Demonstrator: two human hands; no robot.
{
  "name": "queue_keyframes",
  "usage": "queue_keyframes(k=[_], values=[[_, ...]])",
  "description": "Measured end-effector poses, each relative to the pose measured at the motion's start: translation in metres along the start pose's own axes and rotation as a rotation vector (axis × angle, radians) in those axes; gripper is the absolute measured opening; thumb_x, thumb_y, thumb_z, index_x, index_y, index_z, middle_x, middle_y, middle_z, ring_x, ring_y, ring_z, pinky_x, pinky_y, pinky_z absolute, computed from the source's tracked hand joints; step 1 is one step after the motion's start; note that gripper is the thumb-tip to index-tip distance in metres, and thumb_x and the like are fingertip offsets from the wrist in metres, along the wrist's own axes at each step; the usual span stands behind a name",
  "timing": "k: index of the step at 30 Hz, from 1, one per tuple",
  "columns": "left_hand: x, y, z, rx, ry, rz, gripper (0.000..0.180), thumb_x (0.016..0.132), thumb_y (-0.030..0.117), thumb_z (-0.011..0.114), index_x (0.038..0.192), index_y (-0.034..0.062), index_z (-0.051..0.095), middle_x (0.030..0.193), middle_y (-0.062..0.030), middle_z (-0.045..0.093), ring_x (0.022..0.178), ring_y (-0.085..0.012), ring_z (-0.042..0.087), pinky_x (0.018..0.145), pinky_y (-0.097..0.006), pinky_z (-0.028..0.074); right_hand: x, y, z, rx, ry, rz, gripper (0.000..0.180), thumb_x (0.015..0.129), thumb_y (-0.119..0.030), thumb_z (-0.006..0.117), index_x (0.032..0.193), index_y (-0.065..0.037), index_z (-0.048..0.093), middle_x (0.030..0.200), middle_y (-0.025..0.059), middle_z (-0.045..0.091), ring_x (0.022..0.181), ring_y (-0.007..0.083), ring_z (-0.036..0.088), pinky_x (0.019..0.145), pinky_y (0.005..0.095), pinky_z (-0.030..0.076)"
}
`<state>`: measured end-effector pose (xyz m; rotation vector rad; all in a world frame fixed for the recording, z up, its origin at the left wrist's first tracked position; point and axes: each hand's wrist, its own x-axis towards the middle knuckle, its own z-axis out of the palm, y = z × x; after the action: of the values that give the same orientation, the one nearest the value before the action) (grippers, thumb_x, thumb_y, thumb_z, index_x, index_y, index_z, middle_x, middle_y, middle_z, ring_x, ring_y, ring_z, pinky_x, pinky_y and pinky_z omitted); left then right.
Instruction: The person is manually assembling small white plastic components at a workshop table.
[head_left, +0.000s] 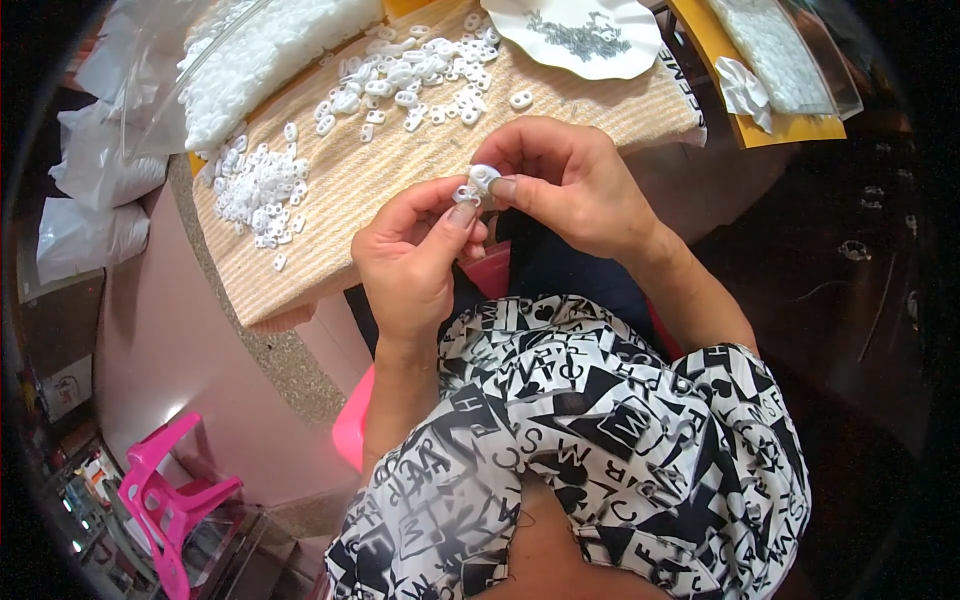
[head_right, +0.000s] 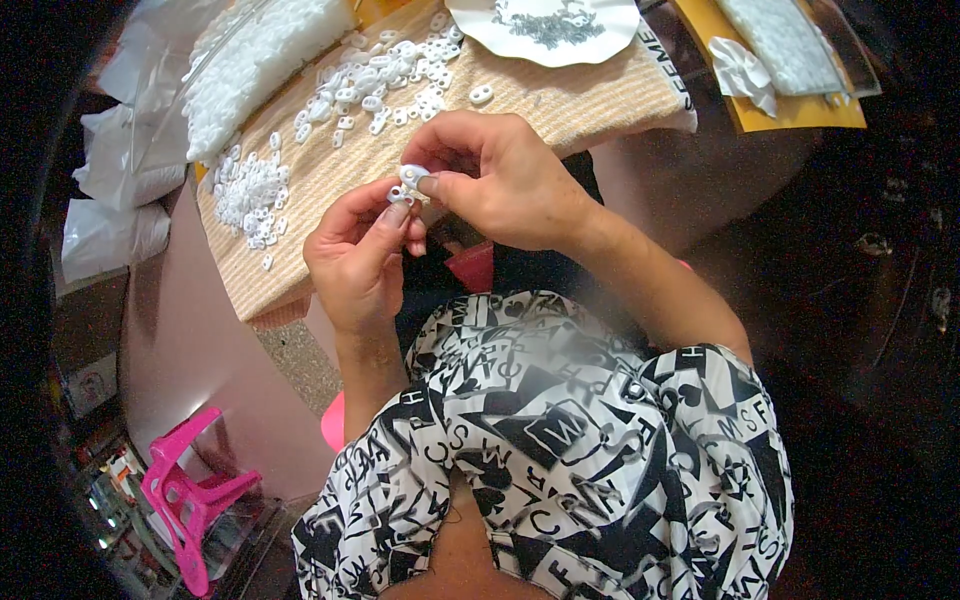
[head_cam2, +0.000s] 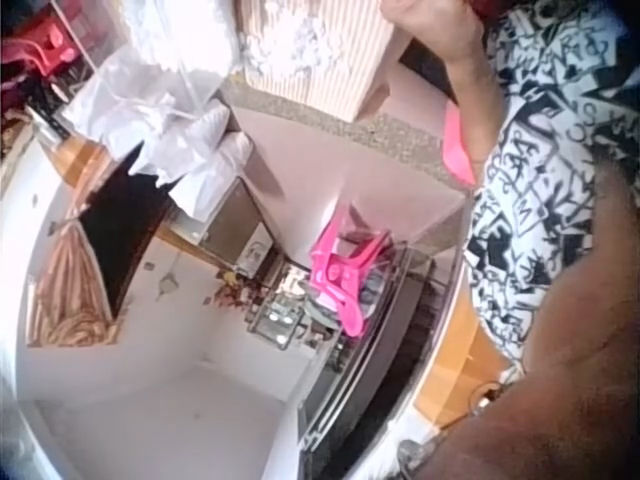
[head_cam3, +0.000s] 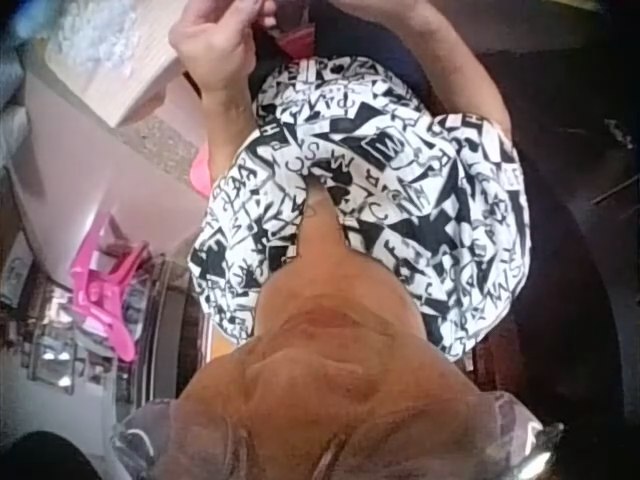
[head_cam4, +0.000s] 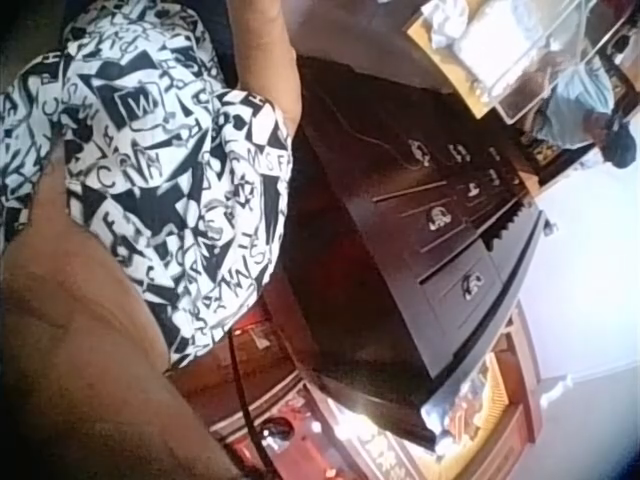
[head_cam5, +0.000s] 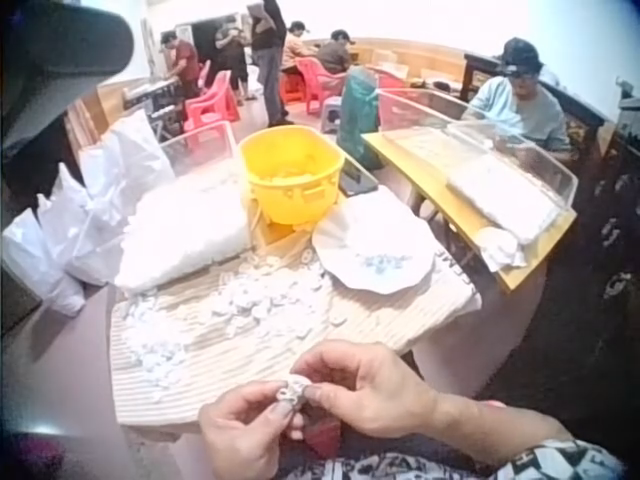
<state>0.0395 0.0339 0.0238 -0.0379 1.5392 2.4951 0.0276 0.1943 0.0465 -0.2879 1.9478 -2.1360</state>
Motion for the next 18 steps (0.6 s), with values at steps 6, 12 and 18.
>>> queue_keyframes(k=[6, 12, 18], values=[[-0.0015, -0.0020, 0.0013, -0.009, 0.002, 0.042, 0.018, 0.077, -0.003, 0.058, 0.095, -0.0065, 0.057, 0.076, -0.0108, 0.061, 0.060, -0.0117, 0.058, 0.051, -0.020, 0.049, -0.0023, -0.0019, 0.0021, -0.022, 0.014, 0.003, 0.017, 0.080, 0.003, 0.052, 0.096, 0.005, 0.053, 0.085, 0.0051, 0.057, 0.079, 0.0095, 0.055, 0.071, 0.0220, 0.046], [-0.0024, -0.0028, 0.0028, -0.067, -0.011, 0.053, 0.018, 0.078, -0.004, 0.056, 0.095, -0.0065, 0.057, 0.079, -0.0116, 0.061, 0.061, -0.0121, 0.058, 0.051, -0.020, 0.049, -0.0058, -0.0014, 0.0051, -0.165, 0.019, -0.076, 0.019, 0.080, 0.004, 0.053, 0.098, 0.005, 0.054, 0.085, 0.0051, 0.057, 0.079, 0.0089, 0.055, 0.071, 0.0211, 0.046], [-0.0050, -0.0043, 0.0031, -0.056, 0.004, 0.086, 0.018, 0.078, -0.003, 0.056, 0.096, -0.0065, 0.057, 0.080, -0.0118, 0.061, 0.062, -0.0125, 0.059, 0.053, -0.021, 0.050, -0.0056, -0.0043, 0.0098, 0.018, 0.014, 0.010, 0.019, 0.080, 0.004, 0.054, 0.098, 0.004, 0.055, 0.087, 0.0055, 0.058, 0.080, 0.0089, 0.056, 0.070, 0.0202, 0.046]])
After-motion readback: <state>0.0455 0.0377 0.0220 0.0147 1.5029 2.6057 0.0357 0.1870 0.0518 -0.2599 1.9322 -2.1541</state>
